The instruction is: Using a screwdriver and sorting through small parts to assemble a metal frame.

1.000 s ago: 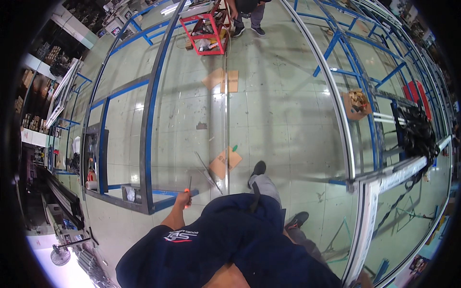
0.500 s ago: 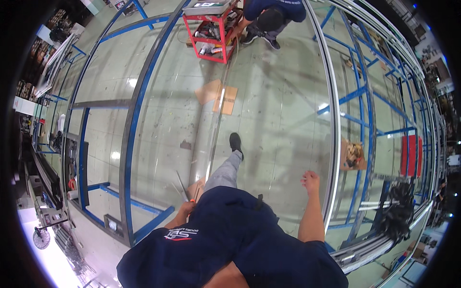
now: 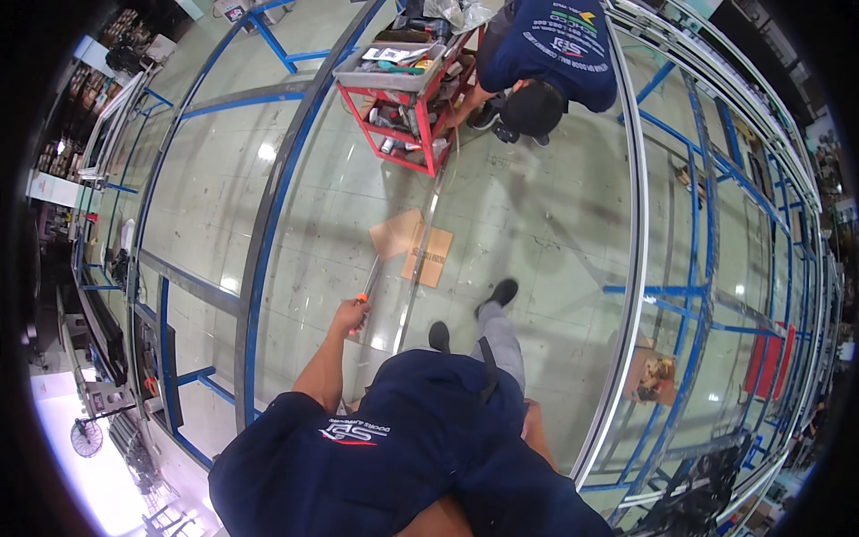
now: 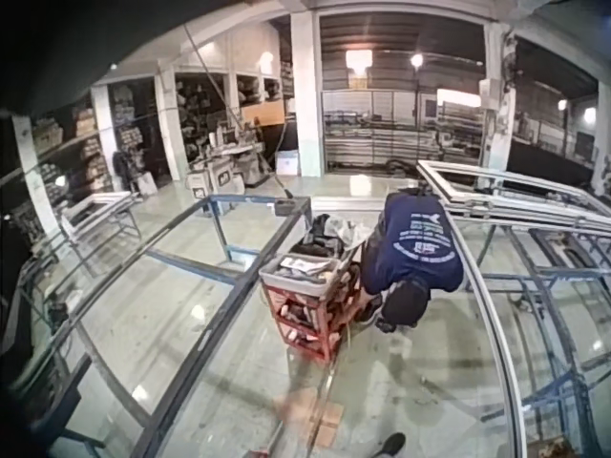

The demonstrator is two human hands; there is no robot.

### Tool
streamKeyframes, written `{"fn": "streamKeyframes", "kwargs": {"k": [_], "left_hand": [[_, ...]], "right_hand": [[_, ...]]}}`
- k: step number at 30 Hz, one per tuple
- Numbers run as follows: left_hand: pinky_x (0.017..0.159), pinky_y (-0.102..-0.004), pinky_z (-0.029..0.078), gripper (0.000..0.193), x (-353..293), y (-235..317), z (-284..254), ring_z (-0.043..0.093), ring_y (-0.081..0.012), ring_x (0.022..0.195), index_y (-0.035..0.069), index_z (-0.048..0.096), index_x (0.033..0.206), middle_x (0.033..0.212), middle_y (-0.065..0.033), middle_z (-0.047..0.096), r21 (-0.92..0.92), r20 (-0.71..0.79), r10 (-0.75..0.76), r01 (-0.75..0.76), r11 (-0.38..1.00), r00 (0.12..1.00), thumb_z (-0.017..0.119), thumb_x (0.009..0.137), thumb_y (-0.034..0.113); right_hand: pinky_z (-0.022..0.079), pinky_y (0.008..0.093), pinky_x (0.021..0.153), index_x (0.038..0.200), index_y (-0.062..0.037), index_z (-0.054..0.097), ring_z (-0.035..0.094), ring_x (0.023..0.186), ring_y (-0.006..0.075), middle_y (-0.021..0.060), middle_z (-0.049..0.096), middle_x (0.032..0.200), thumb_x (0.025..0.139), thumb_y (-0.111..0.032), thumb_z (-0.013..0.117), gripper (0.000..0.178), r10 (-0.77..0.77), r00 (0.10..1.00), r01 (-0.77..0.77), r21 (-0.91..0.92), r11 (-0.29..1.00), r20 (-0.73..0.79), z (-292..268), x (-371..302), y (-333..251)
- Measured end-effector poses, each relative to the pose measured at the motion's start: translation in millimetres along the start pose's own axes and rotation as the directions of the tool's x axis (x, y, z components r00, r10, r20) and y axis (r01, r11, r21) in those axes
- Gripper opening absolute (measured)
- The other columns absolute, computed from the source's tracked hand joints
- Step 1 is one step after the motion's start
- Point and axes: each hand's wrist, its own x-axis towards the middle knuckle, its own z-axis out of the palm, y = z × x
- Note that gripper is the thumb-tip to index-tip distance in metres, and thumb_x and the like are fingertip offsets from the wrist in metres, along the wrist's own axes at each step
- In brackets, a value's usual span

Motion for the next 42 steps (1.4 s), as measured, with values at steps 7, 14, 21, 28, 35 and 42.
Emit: {"fn": "streamKeyframes", "kwargs": {"k": [7, 14, 21, 28, 35, 42], "left_hand": [[0.041, -0.0322, 0.045, 0.019, 43.3, 154.0, 19.0, 0.056, -0.0149, 0.048, 0.004, 0.061, 0.084, 0.062, -0.004, 0.056, -0.085, -0.133, 0.051, -0.063, 0.994, 0.99, 0.069, 0.091, 0.02], [0.041, -0.0284, 0.039, 0.019, 32.7, 321.9, 59.5, 0.053, -0.0128, 0.047, 0.007, 0.061, 0.084, 0.062, -0.0018, 0.056, -0.386, -0.147, 0.11, -0.16, 0.908, 0.983, 0.069, 0.093, 0.021], [0.048, -0.0268, 0.044, 0.022, 66.4, 518.6, 48.6, 0.056, -0.0119, 0.058, 0.004, 0.062, 0.096, 0.074, -0.0024, 0.058, -0.588, -0.045, 0.273, -0.246, 0.771, 0.961, 0.064, 0.099, 0.026], [0.047, -0.0273, 0.038, 0.019, 222.6, 699.2, 26.3, 0.051, -0.0116, 0.057, 0.006, 0.058, 0.089, 0.073, -0.0004, 0.054, -0.81, 0.168, 0.38, -0.093, 0.58, 0.91, 0.059, 0.098, 0.023], [0.049, -0.0315, 0.049, 0.015, 430.6, 838.0, 40.9, 0.053, -0.0167, 0.058, 0.005, 0.052, 0.089, 0.073, -0.0057, 0.054, -0.929, 0.041, 0.269, -0.062, 0.366, 0.962, 0.06, 0.096, 0.016], [0.048, -0.0381, 0.05, 0.023, 590.1, 896.5, 59.7, 0.055, -0.0218, 0.058, 0.004, 0.052, 0.094, 0.074, -0.009, 0.054, -0.951, -0.081, 0.003, -0.078, 0.3, 0.997, 0.061, 0.1, 0.025]], "right_hand": [[0.051, 0.0363, 0.054, 0.079, -0.004, 0.068, 0.059, 0.055, 0.0217, 0.0084, 0.065, 0.073, 0.085, -0.015, 0.056, 0.017, 0.161, 0.982, -0.188, 0.468, 0.864, 0.096, -46.8, 200.7, -97.2], [0.056, 0.0371, 0.059, 0.112, -0.0062, 0.065, 0.07, 0.072, 0.022, 0.0083, 0.068, 0.092, 0.097, -0.025, 0.06, 0.024, 0.269, 0.958, -0.279, 0.095, 0.956, 0.102, -129.6, 357.5, -325.7], [0.058, 0.0349, 0.059, 0.118, -0.0053, 0.063, 0.072, 0.077, 0.0242, 0.0118, 0.07, 0.101, 0.097, -0.027, 0.061, 0.03, 0.12, 0.993, -0.116, 0.187, 0.975, -0.006, -167.4, 450.8, -458.6], [0.057, 0.0405, 0.059, 0.121, -0.0054, 0.062, 0.072, 0.078, 0.0276, 0.0123, 0.07, 0.099, 0.096, -0.027, 0.059, 0.033, 0.481, 0.876, -0.479, 0.143, 0.866, 0.017, -115.8, 423.9, -445.7], [0.052, 0.0387, 0.067, 0.09, -0.0016, 0.07, 0.066, 0.073, 0.0239, 0.0057, 0.066, 0.076, 0.095, -0.022, 0.059, 0.024, -0.316, 0.885, 0.465, -0.629, 0.623, 0.342, -78.5, 384.4, -421.5], [0.052, 0.0355, 0.077, 0.111, 0.0005, 0.073, 0.067, 0.087, 0.0189, 0.0123, 0.074, 0.098, 0.095, -0.019, 0.059, 0.029, 0.329, 0.929, -0.336, -0.011, 0.942, -0.167, -27.3, 366.8, -553.4]]}}
